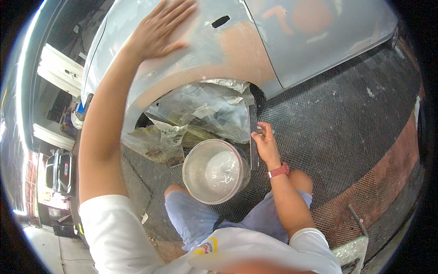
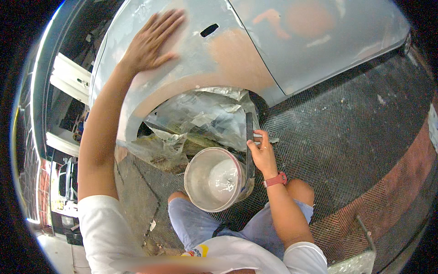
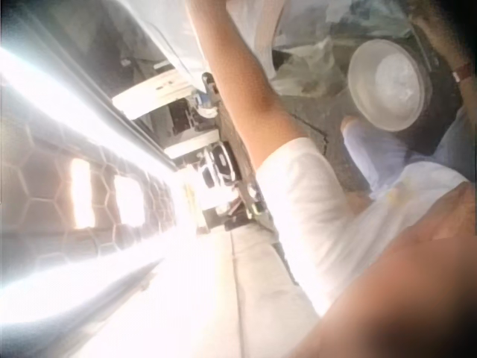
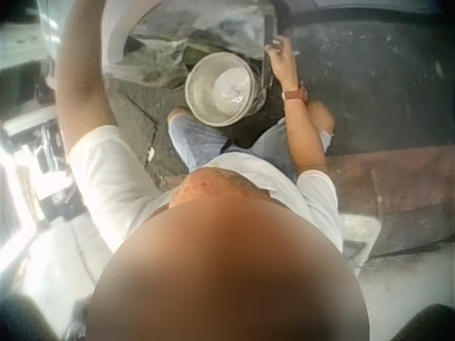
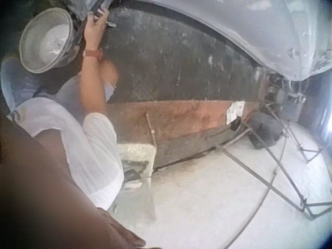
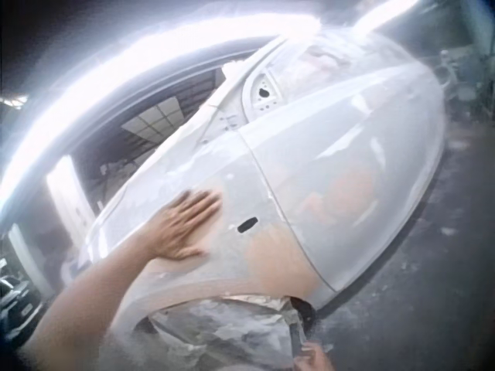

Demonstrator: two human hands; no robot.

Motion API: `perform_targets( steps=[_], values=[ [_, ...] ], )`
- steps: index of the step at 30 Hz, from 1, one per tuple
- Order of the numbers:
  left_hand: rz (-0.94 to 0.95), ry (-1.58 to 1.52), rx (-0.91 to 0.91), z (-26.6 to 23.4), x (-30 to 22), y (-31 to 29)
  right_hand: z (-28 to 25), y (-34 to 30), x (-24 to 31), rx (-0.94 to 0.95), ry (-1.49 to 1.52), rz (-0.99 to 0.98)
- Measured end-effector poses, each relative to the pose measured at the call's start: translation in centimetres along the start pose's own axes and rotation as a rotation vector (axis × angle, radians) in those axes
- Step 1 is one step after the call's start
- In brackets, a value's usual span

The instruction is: The person sands a white car bumper with a wet sanding block, repeatedly dipping the block into a bucket of water and rubbing the surface. The person occasionally wipes the sanded area with their hand to check the surface.

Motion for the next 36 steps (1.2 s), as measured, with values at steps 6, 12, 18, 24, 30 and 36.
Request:
perform_targets(
  steps=[6, 12, 18, 24, 30, 36],
  values=[
    [-0.076, -0.112, 0.071, 0.7, -0.2, 6.3, 0.1, 0.1, -0.7, -0.011, -0.045, -0.001],
    [-0.089, 0.033, 0.135, 0.0, -1.3, -3.1, -0.2, 0.1, -0.5, -0.017, -0.041, 0.010],
    [-0.179, -0.022, 0.313, -1.3, -1.5, -16.1, -0.7, 0.3, -1.4, -0.025, -0.051, 0.073],
    [-0.406, -0.166, 0.217, -2.9, -6.6, -22.8, -0.4, -0.3, 1.3, -0.070, -0.128, -0.095],
    [-0.737, -0.707, 0.288, -3.7, -28.0, -19.7, 4.6, -3.3, 5.6, 0.222, -0.431, -0.385],
    [-1.556, -1.893, 0.209, 1.9, -43.7, -19.6, 8.2, -5.3, 4.9, 0.404, -0.394, -0.389]
  ],
)
Point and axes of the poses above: each hand's wrist, its own y-axis towards the middle knuckle, its own z-axis out of the palm, x = y × z, the point moved 6 cm from there along y, towards the middle knuckle, and after that the axes turned 2 degrees about -z, right-handed, at the moved point
